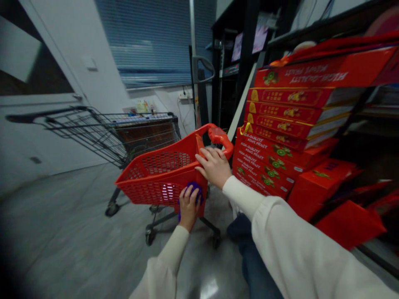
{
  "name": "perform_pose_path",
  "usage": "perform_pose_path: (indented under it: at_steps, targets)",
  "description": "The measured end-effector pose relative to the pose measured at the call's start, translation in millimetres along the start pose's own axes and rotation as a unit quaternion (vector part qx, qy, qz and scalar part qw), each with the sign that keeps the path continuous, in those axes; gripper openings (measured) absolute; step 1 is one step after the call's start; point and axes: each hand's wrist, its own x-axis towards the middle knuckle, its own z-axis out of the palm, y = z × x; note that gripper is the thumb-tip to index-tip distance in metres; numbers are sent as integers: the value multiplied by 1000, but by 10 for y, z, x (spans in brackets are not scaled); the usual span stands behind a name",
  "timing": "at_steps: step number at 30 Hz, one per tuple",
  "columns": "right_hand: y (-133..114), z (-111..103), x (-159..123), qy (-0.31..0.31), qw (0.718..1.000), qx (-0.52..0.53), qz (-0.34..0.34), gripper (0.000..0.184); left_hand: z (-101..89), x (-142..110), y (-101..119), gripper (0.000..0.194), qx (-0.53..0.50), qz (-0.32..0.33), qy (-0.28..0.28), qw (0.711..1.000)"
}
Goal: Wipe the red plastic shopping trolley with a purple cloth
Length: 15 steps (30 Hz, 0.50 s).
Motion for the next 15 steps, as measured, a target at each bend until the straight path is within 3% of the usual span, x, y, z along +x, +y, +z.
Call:
perform_pose_path:
  at_steps: [2,6,9,12,15]
  targets:
    - [103,-6,-10,-6,999,1,38,37,-26,-31,-59,33,-1,2,-22,1000]
    - [180,60,-8,-11,998,27,50,34,4,215,-63,38,-17,-56,50,997]
    - [139,75,-17,1,998,42,46,33,46,303,-16,35,-25,-8,38,999]
    - [81,56,-39,12,997,57,50,31,25,182,-5,32,-7,55,3,998]
    - [31,43,-55,15,996,63,53,30,-9,144,18,36,2,33,-6,999]
